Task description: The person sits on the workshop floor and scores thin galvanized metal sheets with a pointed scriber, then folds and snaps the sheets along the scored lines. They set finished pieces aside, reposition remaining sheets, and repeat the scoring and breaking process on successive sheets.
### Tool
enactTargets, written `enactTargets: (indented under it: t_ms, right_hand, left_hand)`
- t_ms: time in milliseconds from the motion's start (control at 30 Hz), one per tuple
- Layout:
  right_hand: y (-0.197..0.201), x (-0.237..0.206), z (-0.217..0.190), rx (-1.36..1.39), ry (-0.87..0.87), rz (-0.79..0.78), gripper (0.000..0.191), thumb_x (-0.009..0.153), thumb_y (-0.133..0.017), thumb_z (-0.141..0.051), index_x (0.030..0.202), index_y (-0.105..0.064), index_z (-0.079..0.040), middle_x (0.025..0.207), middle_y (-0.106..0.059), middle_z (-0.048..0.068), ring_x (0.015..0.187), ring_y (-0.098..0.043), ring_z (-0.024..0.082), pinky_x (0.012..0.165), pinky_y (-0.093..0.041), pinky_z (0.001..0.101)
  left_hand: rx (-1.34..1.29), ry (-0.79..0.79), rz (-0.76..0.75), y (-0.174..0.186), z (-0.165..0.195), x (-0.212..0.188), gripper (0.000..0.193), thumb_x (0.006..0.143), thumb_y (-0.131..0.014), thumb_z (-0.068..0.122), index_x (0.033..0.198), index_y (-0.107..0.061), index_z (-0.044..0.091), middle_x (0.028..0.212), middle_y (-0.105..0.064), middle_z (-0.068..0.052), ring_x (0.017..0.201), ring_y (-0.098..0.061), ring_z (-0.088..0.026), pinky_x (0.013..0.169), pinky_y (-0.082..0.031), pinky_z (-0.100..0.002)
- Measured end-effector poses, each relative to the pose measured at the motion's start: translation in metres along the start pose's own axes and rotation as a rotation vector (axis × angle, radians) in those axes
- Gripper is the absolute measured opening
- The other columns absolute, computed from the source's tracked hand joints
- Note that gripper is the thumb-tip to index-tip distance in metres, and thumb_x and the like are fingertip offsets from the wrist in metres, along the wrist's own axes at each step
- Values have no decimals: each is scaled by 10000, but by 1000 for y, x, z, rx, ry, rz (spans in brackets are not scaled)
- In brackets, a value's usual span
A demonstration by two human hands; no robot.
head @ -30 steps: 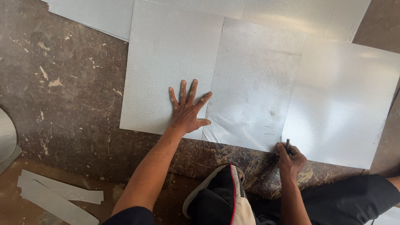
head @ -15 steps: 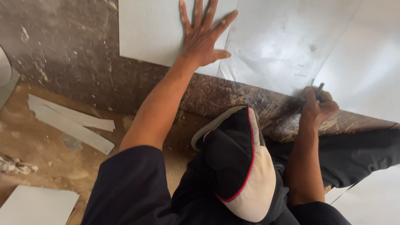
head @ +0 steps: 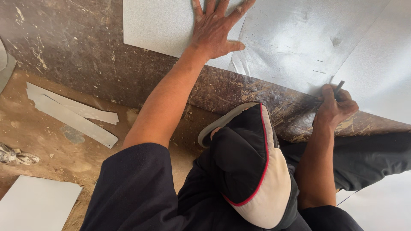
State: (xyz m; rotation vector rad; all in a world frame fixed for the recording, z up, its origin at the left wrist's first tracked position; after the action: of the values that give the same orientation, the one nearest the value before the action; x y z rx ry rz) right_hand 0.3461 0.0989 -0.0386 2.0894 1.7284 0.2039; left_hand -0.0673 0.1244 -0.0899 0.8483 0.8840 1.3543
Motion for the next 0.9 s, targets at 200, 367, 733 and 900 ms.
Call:
enactTargets:
  t_ms: [200,367,733,900]
  right_hand:
    - [0,0,0,-16,-1,-10,174,910,-773,-24,985,-772,133,789,-729,144,669,-670,174,652,-505,291]
    - [-1,1,-2,-17,7,-17,185,903,-770,-27,984,-767,139,778,-723,156,646,-669,185,627,-507,289]
    - [-2,-2,-2,-40,-18,-5,215,895,-780,-57,996,-763,132,783,-714,142,651,-645,161,603,-464,290]
    - [-1,2,-10,-117,-77,39,220,900,-787,-113,987,-762,87,802,-701,92,714,-611,123,661,-471,268]
  left_hand:
    - [5,13,-5,0,-1,0,1142,676,-953,627,1566,-240,582,1668,-278,5,1524,-124,-291,1201,52,-712]
    - [16,14,-8,-2,-2,0,1146,668,-954,621,1565,-242,575,1653,-298,-2,1515,-152,-300,1198,17,-719]
    - [0,52,-101,9,3,1,1118,710,-930,579,1615,-275,533,1694,-225,-9,1556,-94,-327,1216,22,-752]
    - [22,-7,-131,50,14,14,1143,642,-916,614,1613,-340,438,1721,58,-128,1547,170,-428,1160,152,-794]
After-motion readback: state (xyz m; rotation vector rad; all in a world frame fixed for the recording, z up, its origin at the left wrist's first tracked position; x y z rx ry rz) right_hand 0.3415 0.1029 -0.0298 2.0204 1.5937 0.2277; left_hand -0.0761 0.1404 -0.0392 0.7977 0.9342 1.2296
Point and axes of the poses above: each hand's wrist, its own x-axis towards the middle knuckle, its own y-axis out of the back of the hand, z = x × y, the point moved 6 cm from there along x, towards the middle knuckle
